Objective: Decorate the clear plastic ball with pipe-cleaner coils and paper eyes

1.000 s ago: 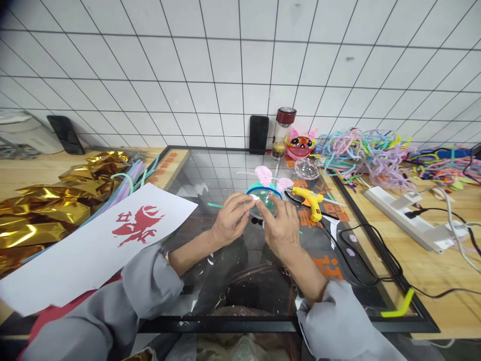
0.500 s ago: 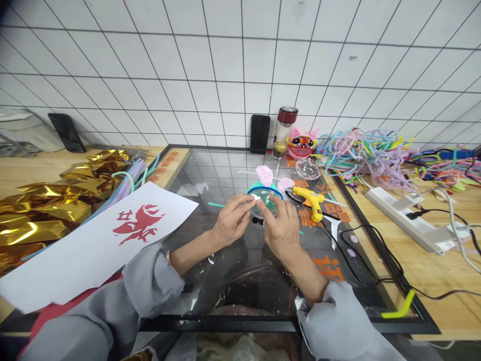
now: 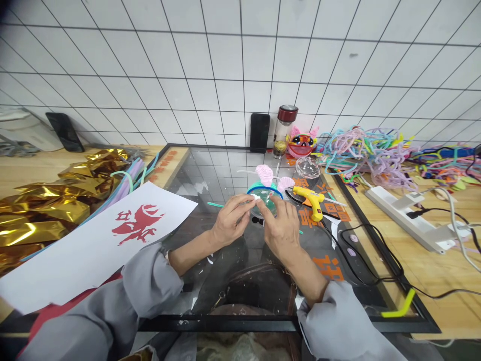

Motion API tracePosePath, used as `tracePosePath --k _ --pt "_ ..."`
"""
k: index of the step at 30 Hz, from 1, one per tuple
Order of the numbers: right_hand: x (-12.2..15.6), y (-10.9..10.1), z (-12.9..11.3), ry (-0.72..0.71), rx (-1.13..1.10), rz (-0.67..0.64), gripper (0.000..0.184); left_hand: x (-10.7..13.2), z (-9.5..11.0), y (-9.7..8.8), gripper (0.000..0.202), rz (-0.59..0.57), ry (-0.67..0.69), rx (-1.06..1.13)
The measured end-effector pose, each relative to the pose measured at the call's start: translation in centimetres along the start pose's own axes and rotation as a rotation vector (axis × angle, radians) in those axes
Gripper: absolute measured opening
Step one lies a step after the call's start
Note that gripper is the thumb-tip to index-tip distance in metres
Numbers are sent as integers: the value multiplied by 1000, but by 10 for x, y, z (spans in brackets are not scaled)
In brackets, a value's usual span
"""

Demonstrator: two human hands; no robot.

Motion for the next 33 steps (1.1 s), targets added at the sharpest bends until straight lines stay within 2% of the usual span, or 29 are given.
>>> tracePosePath --k 26,30,33 --pt "0 0 1 -19 26 -18 42 -1 0 -2 36 10 11 -19" --pt "-1 -1 0 -21 32 -13 41 -6 -2 -6 27 19 -27 -87" --pt "-1 -1 0 -13 26 -24 40 -11 -10 -10 18 31 -117 -115"
Point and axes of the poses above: each hand's wrist, its own x-axis away from the middle knuckle, its own y-axis out of the palm, z = x × y, the point moved 10 cm from there along -x, towards the middle knuckle, and after that the axes turned 12 degrees about -x, right-handed, at the moved point
